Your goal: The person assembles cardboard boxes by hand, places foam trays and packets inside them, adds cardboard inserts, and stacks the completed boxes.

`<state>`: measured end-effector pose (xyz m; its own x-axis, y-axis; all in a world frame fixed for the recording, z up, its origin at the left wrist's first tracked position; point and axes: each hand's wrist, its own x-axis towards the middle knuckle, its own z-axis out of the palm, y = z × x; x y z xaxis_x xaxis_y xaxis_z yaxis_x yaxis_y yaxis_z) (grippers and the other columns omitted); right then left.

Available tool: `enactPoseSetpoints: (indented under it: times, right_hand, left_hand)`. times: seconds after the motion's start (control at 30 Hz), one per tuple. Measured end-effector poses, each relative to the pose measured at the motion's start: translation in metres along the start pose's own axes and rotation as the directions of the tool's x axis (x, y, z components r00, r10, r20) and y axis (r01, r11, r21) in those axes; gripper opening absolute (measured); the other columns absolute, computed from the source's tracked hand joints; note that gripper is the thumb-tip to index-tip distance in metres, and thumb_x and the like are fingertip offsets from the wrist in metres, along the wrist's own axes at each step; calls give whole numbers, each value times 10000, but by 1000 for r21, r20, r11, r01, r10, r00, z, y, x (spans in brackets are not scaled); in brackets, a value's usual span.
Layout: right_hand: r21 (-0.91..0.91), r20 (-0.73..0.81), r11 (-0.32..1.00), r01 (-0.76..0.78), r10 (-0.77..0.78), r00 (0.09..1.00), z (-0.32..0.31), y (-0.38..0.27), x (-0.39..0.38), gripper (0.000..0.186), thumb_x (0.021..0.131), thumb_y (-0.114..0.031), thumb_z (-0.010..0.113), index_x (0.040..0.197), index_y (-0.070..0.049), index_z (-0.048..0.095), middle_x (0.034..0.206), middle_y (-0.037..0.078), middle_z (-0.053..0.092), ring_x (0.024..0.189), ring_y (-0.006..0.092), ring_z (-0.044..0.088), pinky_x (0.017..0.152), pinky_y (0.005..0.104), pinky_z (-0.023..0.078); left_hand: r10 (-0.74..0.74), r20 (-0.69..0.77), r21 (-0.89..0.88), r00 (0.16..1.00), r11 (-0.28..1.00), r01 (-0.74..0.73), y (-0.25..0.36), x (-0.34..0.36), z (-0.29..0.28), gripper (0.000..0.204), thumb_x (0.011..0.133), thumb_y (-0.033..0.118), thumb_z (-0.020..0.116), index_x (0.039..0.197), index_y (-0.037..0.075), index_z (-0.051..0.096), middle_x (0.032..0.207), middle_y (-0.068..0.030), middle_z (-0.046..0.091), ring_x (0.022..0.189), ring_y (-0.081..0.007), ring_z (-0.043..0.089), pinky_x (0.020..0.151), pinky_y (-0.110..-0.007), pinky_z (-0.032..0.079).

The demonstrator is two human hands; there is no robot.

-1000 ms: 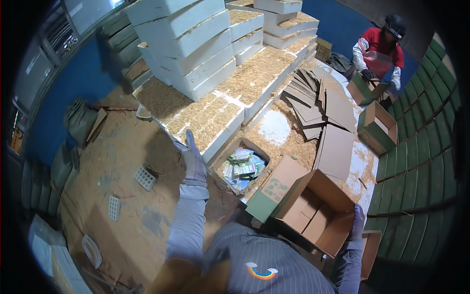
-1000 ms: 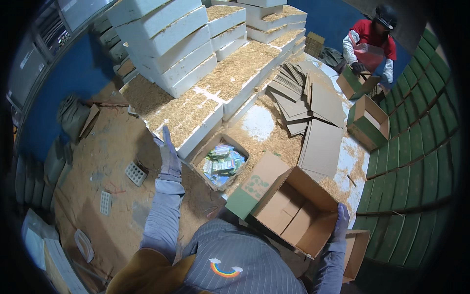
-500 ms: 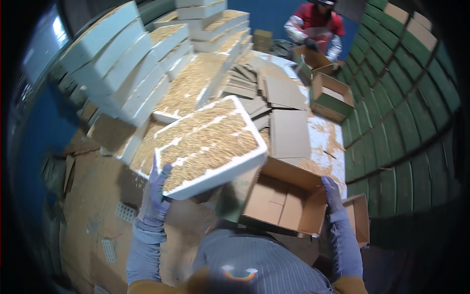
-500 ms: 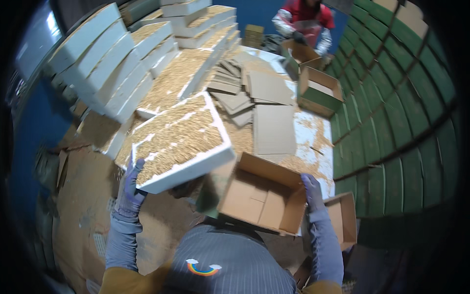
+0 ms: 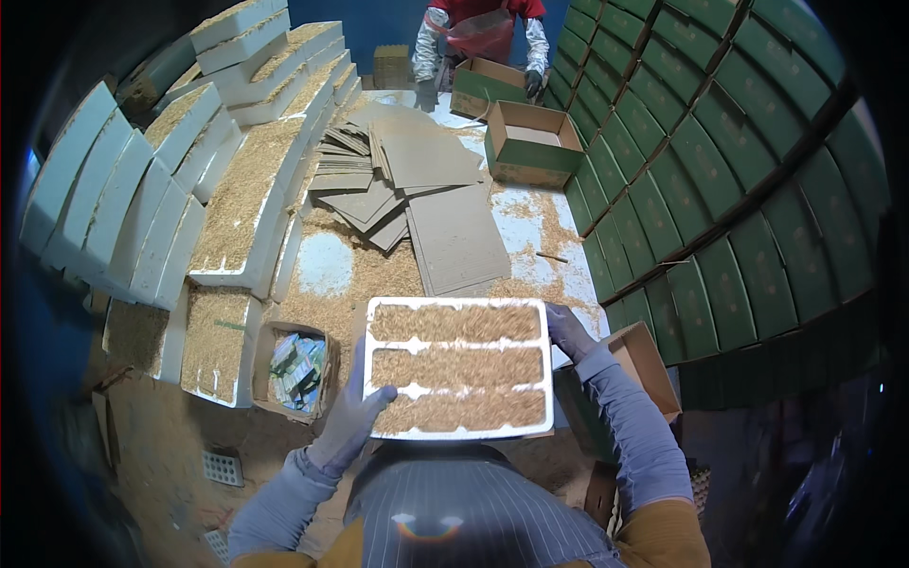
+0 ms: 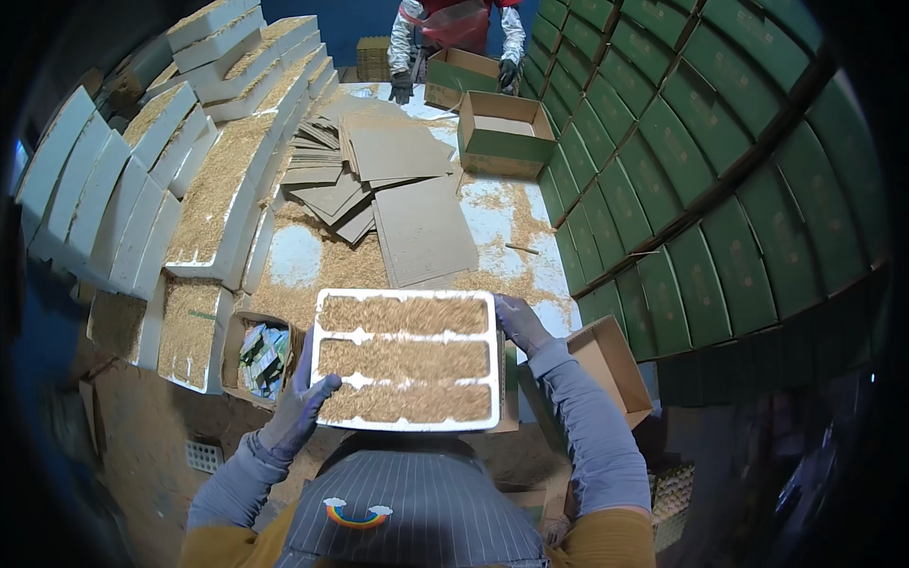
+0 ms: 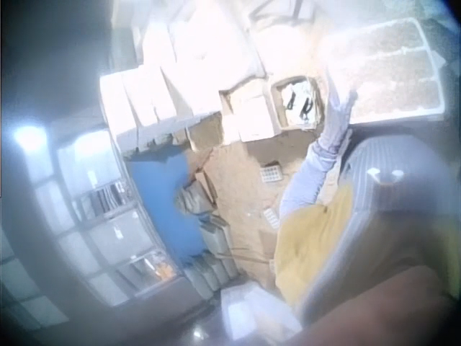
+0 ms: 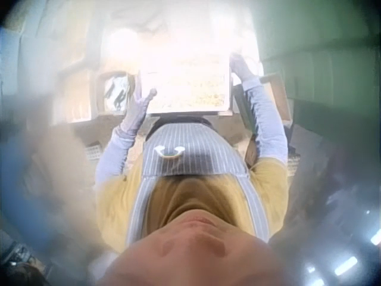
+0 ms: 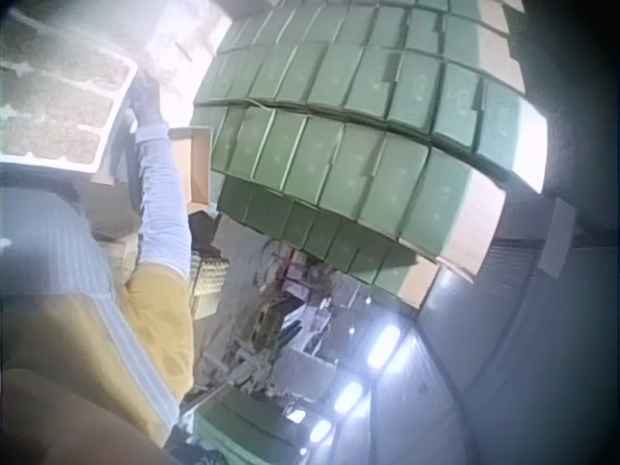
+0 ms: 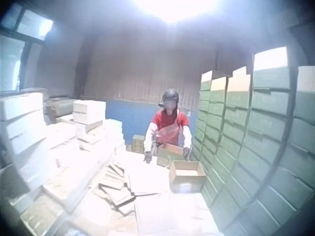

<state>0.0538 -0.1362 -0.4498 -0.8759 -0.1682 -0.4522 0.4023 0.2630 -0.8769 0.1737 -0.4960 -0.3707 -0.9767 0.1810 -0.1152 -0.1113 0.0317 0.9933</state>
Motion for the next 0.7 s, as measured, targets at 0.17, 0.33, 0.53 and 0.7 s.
enactPoseSetpoints:
  times: [0.17,0.33,0.53,0.7]
  right_hand:
    - [-218,351,966,-136,208,913,-5,-53,11,456,951,-419,508,1207,-53,596,1049,54,640,952,139,575,850,299,479]
    - [-125,25,987,-102,105,994,1,-23,161,693,753,-373,777,1266,-4,492,1189,167,591,1084,231,569,914,344,461]
    - [-335,-363,942,-9,-120,924,16,69,263,812,640,-233,860,1264,69,436,1181,259,582,1052,327,594,917,363,468]
    - [-319,-174,947,23,-82,981,-9,22,246,331,787,-205,724,1013,28,664,878,81,692,752,145,619,715,279,496]
  left_hand:
    - [48,-78,468,996,884,-6,-65,-3,9,835,850,315,646,1441,-69,199,1435,-337,285,1362,-403,295,1099,-392,290]
    - [174,-68,816,982,576,-45,-62,-6,35,683,907,258,584,1423,-53,263,1382,-288,388,1254,-385,444,1040,-400,388]
    - [397,-212,883,893,469,1,-17,-16,-44,399,854,202,656,1179,-9,560,1165,-160,589,1080,-302,560,923,-361,451]
    - [268,-392,919,880,159,360,-117,-18,-165,293,869,269,628,1075,60,629,1054,-112,632,961,-283,601,805,-391,484]
